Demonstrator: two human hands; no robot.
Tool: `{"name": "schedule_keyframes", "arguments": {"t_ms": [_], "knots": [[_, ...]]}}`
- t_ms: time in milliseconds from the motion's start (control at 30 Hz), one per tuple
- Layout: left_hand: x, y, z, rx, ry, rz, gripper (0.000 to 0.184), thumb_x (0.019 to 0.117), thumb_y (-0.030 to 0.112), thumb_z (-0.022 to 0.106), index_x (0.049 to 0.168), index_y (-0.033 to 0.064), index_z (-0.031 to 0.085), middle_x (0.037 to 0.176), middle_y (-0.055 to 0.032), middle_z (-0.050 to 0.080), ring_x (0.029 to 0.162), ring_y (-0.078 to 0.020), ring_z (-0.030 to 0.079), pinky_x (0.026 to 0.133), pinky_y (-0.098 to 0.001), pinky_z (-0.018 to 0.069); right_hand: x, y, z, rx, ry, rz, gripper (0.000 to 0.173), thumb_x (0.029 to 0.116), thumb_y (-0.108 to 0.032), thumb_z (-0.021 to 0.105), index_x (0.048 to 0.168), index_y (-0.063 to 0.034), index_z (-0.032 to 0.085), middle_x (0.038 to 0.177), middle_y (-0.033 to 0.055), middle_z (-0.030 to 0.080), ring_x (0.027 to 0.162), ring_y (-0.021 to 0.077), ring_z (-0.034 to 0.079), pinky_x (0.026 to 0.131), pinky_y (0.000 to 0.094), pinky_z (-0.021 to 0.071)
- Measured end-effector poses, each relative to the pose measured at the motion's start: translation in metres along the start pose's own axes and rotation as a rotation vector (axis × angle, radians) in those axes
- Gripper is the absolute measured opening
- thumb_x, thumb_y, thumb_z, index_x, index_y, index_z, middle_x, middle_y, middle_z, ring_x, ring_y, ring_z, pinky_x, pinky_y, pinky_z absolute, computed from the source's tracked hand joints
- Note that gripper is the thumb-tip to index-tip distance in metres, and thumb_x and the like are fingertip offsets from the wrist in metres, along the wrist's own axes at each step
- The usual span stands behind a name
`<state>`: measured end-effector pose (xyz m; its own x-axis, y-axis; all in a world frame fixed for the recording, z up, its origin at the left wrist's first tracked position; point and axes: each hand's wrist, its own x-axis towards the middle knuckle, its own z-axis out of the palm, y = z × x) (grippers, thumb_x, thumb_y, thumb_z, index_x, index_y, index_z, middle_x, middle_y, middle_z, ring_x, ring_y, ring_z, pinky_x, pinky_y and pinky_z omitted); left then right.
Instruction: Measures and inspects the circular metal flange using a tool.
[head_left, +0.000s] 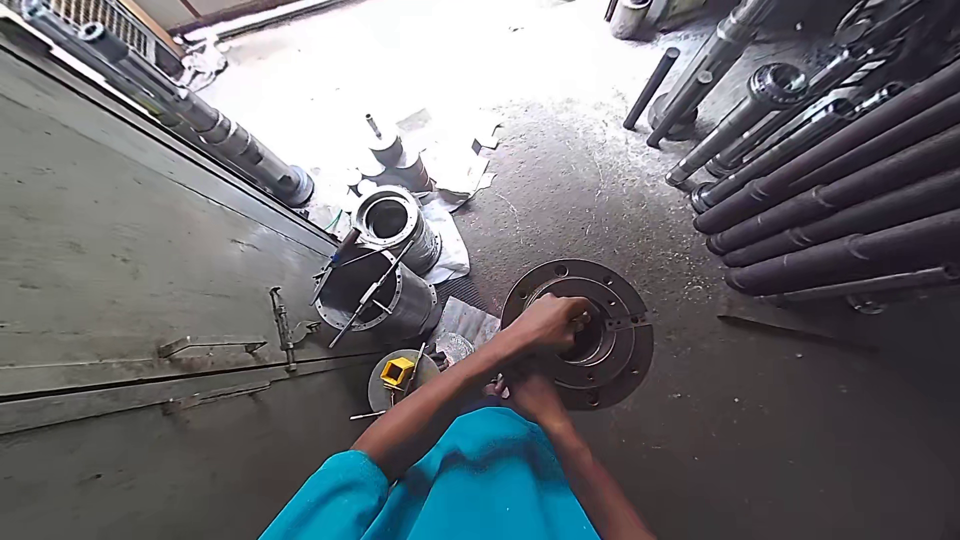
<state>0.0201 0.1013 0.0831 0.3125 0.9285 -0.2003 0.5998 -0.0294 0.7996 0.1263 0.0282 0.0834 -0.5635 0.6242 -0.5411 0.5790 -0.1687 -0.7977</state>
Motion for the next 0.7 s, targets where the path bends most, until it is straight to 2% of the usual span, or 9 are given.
{"name": "schedule_keyframes", "arguments": {"t_ms": [100, 167, 233, 300, 367, 500, 567, 633, 700], "knots": [[-0.06, -0.035, -0.009, -0.155, 0.065, -0.017, 0.036, 0.1026, 0.018, 0.055, 0.138, 0.0124, 0.061, 0.114, -0.0072, 0.075, 0.097, -0.0184, 0.072, 0.09, -0.0463, 0.0576, -0.001, 0.013, -0.032, -0.14, 0.119, -0.23, 0.025, 0.0985, -0.021, 0.055, 0.097, -0.0072, 0.075, 0.081, 0.0029, 0.073, 0.075, 0.0134, 0.07, 0.074, 0.0409, 0.0577], [-0.11, -0.057, 0.001, -0.371, 0.154, -0.105, 0.039, 0.1027, 0.026, 0.058, 0.138, 0.009, 0.06, 0.104, -0.0047, 0.075, 0.083, -0.0116, 0.071, 0.078, -0.0347, 0.0593, 0.002, 0.018, -0.061, -0.237, 0.385, -0.416, 0.027, 0.1015, -0.024, 0.055, 0.099, -0.0103, 0.078, 0.088, 0.0009, 0.076, 0.078, 0.0121, 0.072, 0.073, 0.0381, 0.0616], [-0.147, -0.061, 0.02, -0.696, 0.263, -0.133, 0.039, 0.1003, 0.016, 0.063, 0.136, 0.001, 0.059, 0.097, -0.0086, 0.076, 0.072, -0.0139, 0.071, 0.066, -0.0311, 0.0614, 0.022, 0.021, -0.091, -0.404, 0.59, -0.54, 0.025, 0.0995, -0.024, 0.058, 0.105, -0.0121, 0.08, 0.107, 0.0043, 0.077, 0.096, 0.0223, 0.071, 0.085, 0.0462, 0.0578], [-0.159, -0.056, 0.04, -0.872, 0.49, -0.134, 0.031, 0.0978, 0.002, 0.061, 0.128, -0.0065, 0.062, 0.097, -0.0121, 0.077, 0.073, -0.0177, 0.073, 0.066, -0.0326, 0.063, 0.043, 0.026, -0.115, -0.513, 0.532, -0.507, 0.024, 0.0987, -0.024, 0.061, 0.104, -0.0107, 0.079, 0.115, 0.0093, 0.074, 0.105, 0.0328, 0.067, 0.092, 0.0542, 0.051], [-0.156, -0.054, 0.047, -0.864, 0.646, -0.138, 0.026, 0.0952, -0.004, 0.061, 0.12, -0.0084, 0.064, 0.097, -0.0129, 0.077, 0.076, -0.0186, 0.074, 0.068, -0.0331, 0.0634, 0.043, 0.031, -0.124, -0.55, 0.375, -0.359, 0.031, 0.1039, -0.032, 0.057, 0.103, -0.0085, 0.078, 0.104, 0.013, 0.075, 0.101, 0.0352, 0.07, 0.089, 0.0597, 0.0534], [-0.121, -0.063, 0.026, -0.691, 0.776, -0.185, 0.019, 0.0985, 0.004, 0.061, 0.113, -0.0042, 0.07, 0.098, -0.0093, 0.075, 0.067, -0.0145, 0.07, 0.061, -0.0323, 0.0623, -0.002, 0.05, -0.111, -0.459, 0.257, -0.204, 0.04, 0.1068, -0.032, 0.043, 0.103, -0.0078, 0.075, 0.086, 0.0093, 0.074, 0.081, 0.0257, 0.072, 0.076, 0.0524, 0.0567], [-0.085, -0.065, 0.005, -0.64, 0.741, -0.212, 0.018, 0.0997, 0.008, 0.063, 0.114, 0.0007, 0.071, 0.098, -0.0084, 0.075, 0.066, -0.0143, 0.069, 0.06, -0.0333, 0.0615, -0.022, 0.049, -0.089, -0.289, 0.049, -0.081, 0.04, 0.1088, -0.028, 0.041, 0.104, -0.0067, 0.074, 0.08, 0.0048, 0.075, 0.069, 0.0198, 0.072, 0.069, 0.0463, 0.0608], [-0.047, -0.057, -0.012, -0.527, 0.544, -0.154, 0.018, 0.0999, 0.009, 0.063, 0.114, 0.0066, 0.074, 0.103, -0.0068, 0.076, 0.079, -0.0158, 0.072, 0.069, -0.0372, 0.0609, -0.021, 0.045, -0.056, -0.082, -0.132, -0.072, 0.04, 0.11, -0.025, 0.04, 0.102, -0.0019, 0.072, 0.081, 0.0047, 0.075, 0.067, 0.0162, 0.072, 0.069, 0.0398, 0.0632], [-0.023, -0.03, -0.02, -0.368, 0.322, -0.086, 0.02, 0.0969, 0.005, 0.064, 0.11, 0.0103, 0.077, 0.103, -0.0065, 0.077, 0.085, -0.0201, 0.072, 0.077, -0.0456, 0.0586, -0.007, 0.036, -0.021, 0.032, -0.113, -0.067, 0.037, 0.1074, -0.025, 0.047, 0.092, -0.003, 0.072, 0.079, 0.0021, 0.074, 0.071, 0.0113, 0.07, 0.074, 0.0369, 0.06]]}}
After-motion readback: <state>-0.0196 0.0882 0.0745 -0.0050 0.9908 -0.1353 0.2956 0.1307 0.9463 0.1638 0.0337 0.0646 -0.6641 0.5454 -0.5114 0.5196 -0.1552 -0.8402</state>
